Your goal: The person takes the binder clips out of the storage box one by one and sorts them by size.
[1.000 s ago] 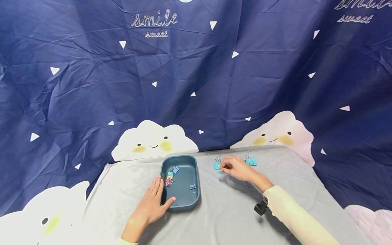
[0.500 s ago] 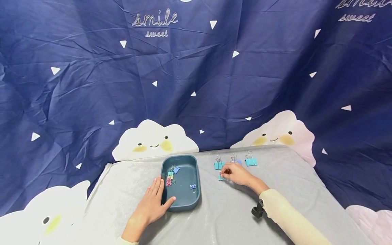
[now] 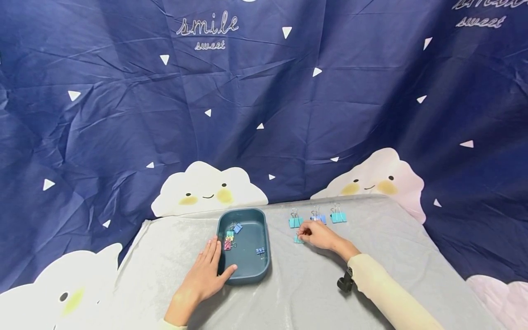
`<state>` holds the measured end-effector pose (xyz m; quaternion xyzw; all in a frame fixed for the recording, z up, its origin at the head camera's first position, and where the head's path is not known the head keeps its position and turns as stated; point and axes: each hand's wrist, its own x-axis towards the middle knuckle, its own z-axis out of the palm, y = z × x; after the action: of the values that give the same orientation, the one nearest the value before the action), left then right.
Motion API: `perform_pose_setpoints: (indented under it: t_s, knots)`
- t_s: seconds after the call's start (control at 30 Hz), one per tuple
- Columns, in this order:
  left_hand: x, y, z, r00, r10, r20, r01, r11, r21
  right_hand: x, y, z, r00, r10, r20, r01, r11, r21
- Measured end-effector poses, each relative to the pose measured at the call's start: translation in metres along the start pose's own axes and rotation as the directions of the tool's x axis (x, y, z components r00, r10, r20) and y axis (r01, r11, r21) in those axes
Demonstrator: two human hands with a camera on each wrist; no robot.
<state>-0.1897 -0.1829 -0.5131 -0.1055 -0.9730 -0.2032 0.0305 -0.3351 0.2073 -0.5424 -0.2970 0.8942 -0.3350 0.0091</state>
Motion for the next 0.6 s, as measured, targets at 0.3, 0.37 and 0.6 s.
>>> perform_pose_setpoints:
  t_s: [0.3,0.37,0.6]
  knots:
    - [-0.0004,0.0032,-0.0050,0.999,-0.028,0.044,0.027,0.999,0.030,0.0008,0.0003,0.0011,0.999,-0.040,0.003,0.040,0.999,-0.008]
    - [-0.0005,0.0028,-0.0047,0.998,-0.031,0.049,0.029,0.999,0.036,0.0005,0.0002,0.0005,0.999,-0.040,0.002,0.040,0.999,-0.010]
    - [0.0004,0.0012,-0.0027,0.999,-0.028,0.042,0.026,0.999,0.036,0.0002,0.0003,-0.0002,0.999,-0.049,0.002,0.049,0.999,-0.015]
